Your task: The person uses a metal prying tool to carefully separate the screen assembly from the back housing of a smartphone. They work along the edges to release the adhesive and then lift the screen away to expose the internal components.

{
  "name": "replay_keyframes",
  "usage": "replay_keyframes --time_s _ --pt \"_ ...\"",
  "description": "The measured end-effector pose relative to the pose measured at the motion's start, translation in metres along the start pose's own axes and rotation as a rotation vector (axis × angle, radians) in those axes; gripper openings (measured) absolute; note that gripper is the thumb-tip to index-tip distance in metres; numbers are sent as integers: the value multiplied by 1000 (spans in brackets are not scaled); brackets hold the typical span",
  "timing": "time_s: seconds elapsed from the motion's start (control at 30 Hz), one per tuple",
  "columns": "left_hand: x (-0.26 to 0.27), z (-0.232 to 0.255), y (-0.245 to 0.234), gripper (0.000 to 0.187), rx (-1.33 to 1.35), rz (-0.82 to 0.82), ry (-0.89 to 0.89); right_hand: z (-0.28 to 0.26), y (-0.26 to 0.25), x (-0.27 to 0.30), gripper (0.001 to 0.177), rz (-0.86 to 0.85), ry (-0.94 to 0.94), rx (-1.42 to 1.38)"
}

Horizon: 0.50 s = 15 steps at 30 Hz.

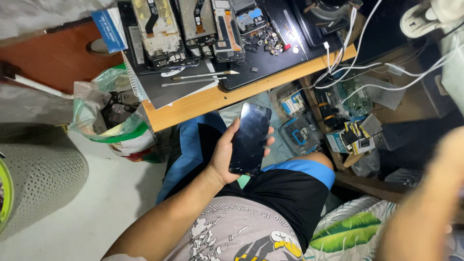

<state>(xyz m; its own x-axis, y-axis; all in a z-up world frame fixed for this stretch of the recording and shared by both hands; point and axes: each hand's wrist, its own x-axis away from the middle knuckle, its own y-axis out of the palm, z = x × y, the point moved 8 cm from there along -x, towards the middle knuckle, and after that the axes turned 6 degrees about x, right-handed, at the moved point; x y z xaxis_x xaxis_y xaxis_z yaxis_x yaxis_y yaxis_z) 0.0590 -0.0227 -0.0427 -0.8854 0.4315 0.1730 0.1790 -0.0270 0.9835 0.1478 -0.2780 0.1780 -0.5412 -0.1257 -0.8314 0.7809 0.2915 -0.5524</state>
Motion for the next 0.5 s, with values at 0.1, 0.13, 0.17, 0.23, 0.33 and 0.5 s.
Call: replay_keyframes --time_s 0.1,0.13,0.17,0.23,0.33,0.5 --pt "5 5 -13 61 -34 67 -6 -92 9 20 14 -97 -150 -215" --pt "9 6 -15 61 -37 71 1 -121 22 27 13 -169 -193 -301" --pt "11 7 -18 61 -44 71 8 -147 38 32 13 -254 -224 -377" --pt "18 10 -21 61 -68 55 18 -190 77 41 16 -458 -236 -548" --pt "29 15 -26 61 -90 27 26 -241 134 47 17 -589 -393 -394" --pt "40 33 -40 64 -74 100 54 -280 177 57 24 -615 -646 -190"
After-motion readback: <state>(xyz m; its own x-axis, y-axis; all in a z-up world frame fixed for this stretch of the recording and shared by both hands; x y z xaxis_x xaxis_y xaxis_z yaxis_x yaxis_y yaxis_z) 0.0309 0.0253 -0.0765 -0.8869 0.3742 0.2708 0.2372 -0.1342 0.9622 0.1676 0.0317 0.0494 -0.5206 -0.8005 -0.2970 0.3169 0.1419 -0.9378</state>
